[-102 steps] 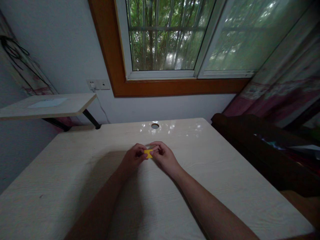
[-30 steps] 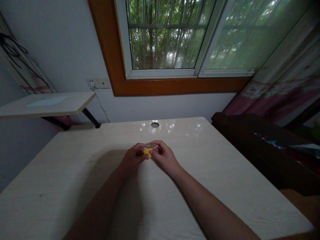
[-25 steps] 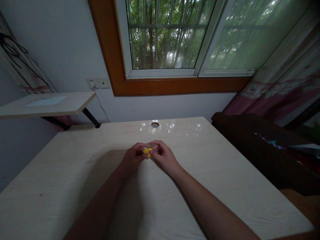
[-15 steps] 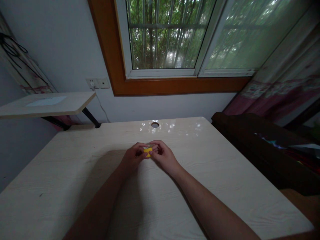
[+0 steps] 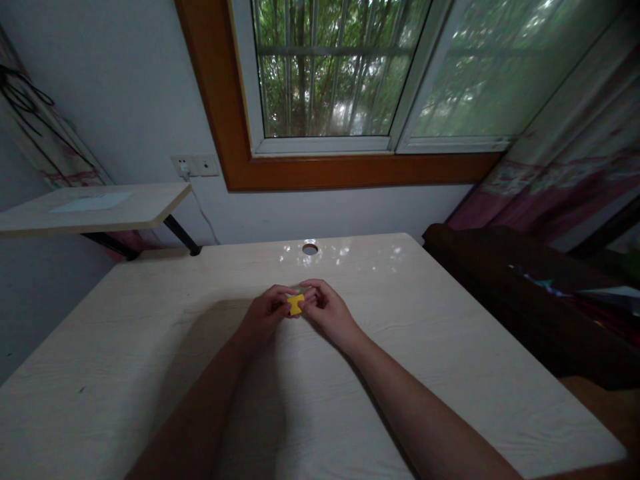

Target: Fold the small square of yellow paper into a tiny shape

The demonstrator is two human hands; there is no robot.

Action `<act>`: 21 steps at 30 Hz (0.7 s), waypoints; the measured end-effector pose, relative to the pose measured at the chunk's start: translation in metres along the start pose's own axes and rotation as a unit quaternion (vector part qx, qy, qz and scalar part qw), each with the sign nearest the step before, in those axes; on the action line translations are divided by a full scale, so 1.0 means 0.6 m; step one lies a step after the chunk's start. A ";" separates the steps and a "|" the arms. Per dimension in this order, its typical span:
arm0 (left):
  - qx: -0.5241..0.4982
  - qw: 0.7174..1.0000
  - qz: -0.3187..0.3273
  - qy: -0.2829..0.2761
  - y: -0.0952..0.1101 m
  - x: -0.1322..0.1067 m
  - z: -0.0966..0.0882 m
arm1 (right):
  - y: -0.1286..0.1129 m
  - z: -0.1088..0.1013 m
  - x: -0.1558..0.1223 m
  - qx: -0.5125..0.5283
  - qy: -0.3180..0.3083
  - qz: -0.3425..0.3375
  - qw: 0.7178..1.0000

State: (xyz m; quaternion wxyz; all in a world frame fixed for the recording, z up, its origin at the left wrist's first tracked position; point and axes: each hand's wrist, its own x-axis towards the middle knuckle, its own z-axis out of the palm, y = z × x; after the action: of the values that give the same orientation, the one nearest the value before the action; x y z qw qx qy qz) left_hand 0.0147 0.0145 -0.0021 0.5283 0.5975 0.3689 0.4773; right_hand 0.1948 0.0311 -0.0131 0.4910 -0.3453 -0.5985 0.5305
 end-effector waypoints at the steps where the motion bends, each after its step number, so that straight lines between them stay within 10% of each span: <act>1: -0.002 1.000 -0.004 0.003 -0.001 0.000 0.000 | 0.001 0.000 0.000 0.002 -0.001 -0.001 1.000; 21: 0.078 0.997 -0.009 0.012 -0.007 0.003 -0.003 | 0.003 -0.001 0.001 -0.015 -0.004 -0.003 1.000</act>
State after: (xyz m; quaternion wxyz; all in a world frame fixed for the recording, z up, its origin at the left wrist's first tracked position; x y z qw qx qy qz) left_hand 0.0139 0.0173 -0.0062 0.4799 0.6282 0.4162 0.4494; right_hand 0.1950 0.0320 -0.0146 0.4852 -0.3490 -0.6088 0.5216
